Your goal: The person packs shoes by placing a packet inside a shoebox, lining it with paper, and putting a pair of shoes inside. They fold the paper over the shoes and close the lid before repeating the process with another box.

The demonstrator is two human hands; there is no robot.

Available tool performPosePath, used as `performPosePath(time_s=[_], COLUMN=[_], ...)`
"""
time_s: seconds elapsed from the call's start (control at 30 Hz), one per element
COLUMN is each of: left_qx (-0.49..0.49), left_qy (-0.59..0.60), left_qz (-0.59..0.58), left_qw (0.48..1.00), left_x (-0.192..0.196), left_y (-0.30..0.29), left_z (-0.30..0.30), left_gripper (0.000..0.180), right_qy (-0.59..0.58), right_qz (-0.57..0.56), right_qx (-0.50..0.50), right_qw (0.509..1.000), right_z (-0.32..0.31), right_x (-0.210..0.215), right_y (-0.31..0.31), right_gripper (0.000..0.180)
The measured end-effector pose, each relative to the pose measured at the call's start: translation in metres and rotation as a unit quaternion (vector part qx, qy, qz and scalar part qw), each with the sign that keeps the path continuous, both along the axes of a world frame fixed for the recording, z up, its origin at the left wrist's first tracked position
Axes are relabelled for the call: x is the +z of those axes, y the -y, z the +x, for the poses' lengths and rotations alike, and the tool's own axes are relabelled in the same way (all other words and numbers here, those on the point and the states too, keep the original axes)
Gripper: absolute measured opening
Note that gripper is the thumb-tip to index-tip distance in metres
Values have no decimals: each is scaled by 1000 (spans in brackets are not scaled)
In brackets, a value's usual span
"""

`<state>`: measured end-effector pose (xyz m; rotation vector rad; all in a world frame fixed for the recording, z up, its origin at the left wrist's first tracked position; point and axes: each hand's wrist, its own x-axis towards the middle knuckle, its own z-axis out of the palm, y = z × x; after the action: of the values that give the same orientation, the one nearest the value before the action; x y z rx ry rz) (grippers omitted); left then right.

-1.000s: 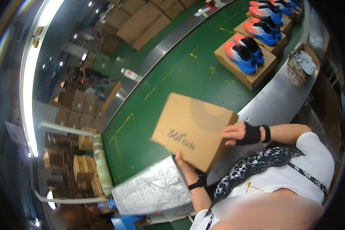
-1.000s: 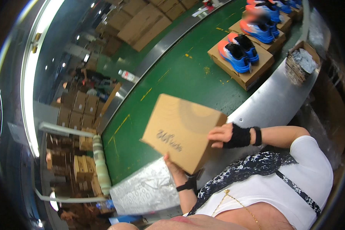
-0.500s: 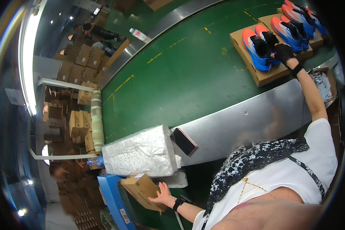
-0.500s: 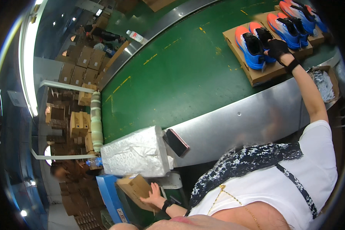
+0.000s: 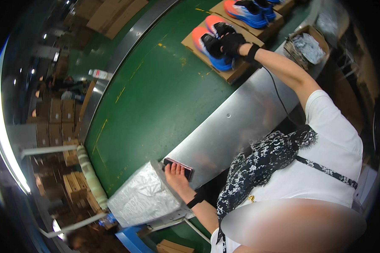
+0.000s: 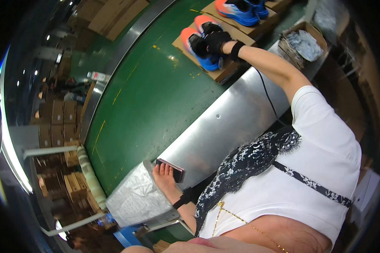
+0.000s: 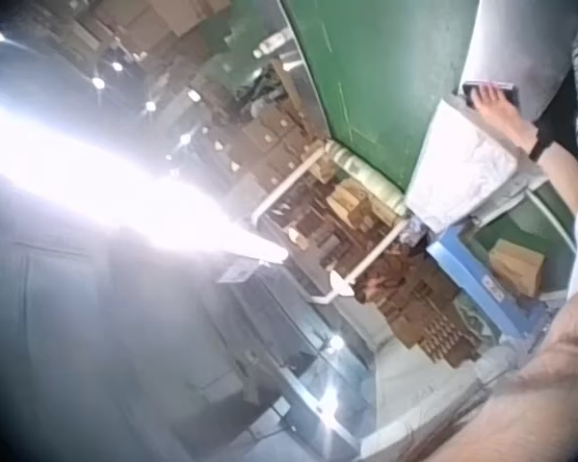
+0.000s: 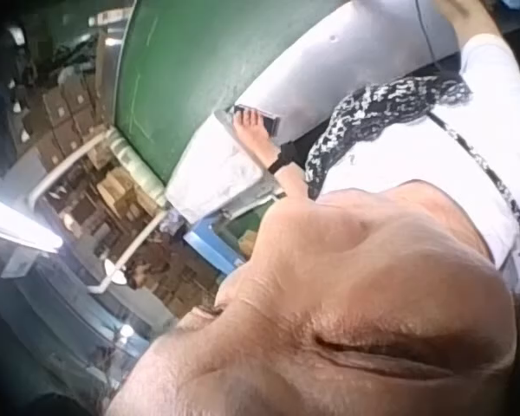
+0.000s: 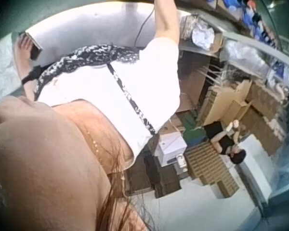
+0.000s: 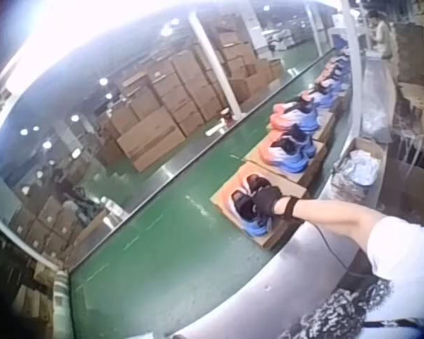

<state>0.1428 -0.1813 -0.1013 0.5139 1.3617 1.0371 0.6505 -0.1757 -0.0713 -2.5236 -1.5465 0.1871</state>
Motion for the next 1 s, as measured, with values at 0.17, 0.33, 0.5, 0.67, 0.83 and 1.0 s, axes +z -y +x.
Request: performPosePath(time_s=[0.17, 0.33, 0.5, 0.67, 0.83, 1.0], left_qx=[-223, -427, -581, -628, -557, -409], left_qy=[-156, -342, -336, -333, -321, -299], left_qz=[145, 454, 326, 239, 330, 401], left_qw=[951, 703, 666, 662, 692, 763], left_x=[15, 14, -30, -13, -33, 8], left_y=[-22, -31, -6, -7, -9, -28], left_z=[70, 136, 147, 147, 145, 154], left_gripper=[43, 42, 38, 45, 60, 62], right_qy=[74, -5, -211, 88, 124, 18], right_qz=[82, 114, 131, 54, 181, 319], right_qx=[194, 348, 343, 199, 282, 317], right_qw=[975, 930, 906, 974, 934, 893], right_z=[-92, -181, -188, -116, -105, -173], right_x=[13, -23, -27, -51, -57, 4], right_y=[75, 106, 84, 43, 41, 42], right_gripper=[21, 20, 18, 64, 76, 68])
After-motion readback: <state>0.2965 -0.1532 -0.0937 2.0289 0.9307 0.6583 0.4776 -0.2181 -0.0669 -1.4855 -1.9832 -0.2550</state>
